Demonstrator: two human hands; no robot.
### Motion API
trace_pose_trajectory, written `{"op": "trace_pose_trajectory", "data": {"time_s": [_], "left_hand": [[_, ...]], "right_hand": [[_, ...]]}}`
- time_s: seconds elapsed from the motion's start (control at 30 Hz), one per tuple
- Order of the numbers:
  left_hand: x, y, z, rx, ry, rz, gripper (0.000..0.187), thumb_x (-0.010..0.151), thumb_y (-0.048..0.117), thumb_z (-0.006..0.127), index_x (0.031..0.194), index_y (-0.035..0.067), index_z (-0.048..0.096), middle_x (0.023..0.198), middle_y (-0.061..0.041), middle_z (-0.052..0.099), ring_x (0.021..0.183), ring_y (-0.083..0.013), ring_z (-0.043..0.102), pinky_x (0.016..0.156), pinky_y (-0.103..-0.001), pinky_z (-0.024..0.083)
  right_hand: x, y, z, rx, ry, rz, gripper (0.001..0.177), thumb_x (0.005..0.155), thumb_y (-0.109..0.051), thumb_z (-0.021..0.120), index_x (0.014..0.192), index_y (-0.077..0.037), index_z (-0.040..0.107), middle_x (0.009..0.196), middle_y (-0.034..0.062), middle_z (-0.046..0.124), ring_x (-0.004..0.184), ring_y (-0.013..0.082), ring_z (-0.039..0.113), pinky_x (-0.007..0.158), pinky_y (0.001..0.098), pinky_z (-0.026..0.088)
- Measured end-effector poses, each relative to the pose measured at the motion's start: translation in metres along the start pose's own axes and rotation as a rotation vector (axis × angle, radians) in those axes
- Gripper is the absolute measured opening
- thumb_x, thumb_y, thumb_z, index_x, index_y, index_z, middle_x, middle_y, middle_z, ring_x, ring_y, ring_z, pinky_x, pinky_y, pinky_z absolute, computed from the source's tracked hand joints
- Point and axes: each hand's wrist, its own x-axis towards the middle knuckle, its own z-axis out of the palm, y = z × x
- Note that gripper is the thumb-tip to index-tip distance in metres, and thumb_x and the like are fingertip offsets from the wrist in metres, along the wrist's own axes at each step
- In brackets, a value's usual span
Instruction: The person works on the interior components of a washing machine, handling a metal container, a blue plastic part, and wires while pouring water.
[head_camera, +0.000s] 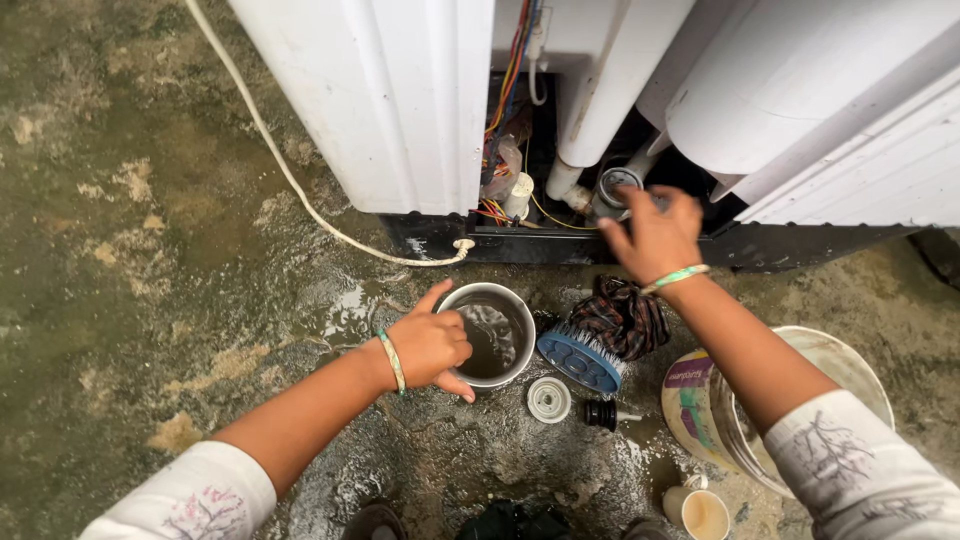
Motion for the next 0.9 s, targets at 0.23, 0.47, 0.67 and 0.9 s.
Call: {"op": "trace_pose_trajectory", "data": {"time_s": [0.23, 0.47, 0.67, 0.9], "left_hand": [[0.087, 0.016, -0.008, -0.489, 0.5, -0.305, 0.045, 0.1, 0.047, 0.057, 0.129, 0.015, 0.068, 0.135, -0.009, 0.067, 0.128, -0.0256, 0.058, 0.111, -0.049, 0.032], [0.231, -0.027, 0.035, -1.207, 0.805, -0.815, 0.079, 0.1, 0.064, 0.036, 0.145, 0.002, 0.056, 0.146, -0.02, 0.059, 0.137, -0.0341, 0.054, 0.115, -0.04, 0.037], [0.257, -0.043, 0.045, -1.409, 0.658, -0.8, 0.088, 0.101, 0.071, 0.03, 0.152, 0.001, 0.045, 0.156, -0.021, 0.05, 0.147, -0.0301, 0.043, 0.121, -0.037, 0.028], [0.247, -0.021, 0.056, -1.188, 0.88, -0.665, 0.051, 0.098, 0.043, 0.059, 0.131, 0.005, 0.066, 0.13, -0.012, 0.072, 0.124, -0.0241, 0.066, 0.109, -0.036, 0.047]], "right_hand": [[0.063, -0.044, 0.024, 0.187, 0.053, 0.296, 0.085, 0.095, -0.058, 0.057, 0.154, -0.007, 0.024, 0.125, 0.0323, 0.059, 0.136, 0.0531, 0.03, 0.105, 0.0697, 0.017], [0.006, 0.009, -0.008, -0.293, 0.139, -0.172, 0.047, 0.093, -0.027, 0.061, 0.134, -0.009, 0.05, 0.127, 0.0138, 0.072, 0.137, 0.0451, 0.044, 0.116, 0.0705, 0.027], [0.014, 0.01, -0.011, 0.126, 0.117, -0.347, 0.05, 0.081, -0.019, 0.068, 0.128, -0.004, 0.06, 0.123, 0.0268, 0.061, 0.119, 0.0474, 0.05, 0.099, 0.0553, 0.041], [-0.08, 0.044, 0.002, 0.09, -0.035, -0.051, 0.032, 0.088, -0.022, 0.061, 0.118, -0.014, 0.071, 0.115, 0.0151, 0.071, 0.108, 0.0358, 0.068, 0.097, 0.0462, 0.055]]}}
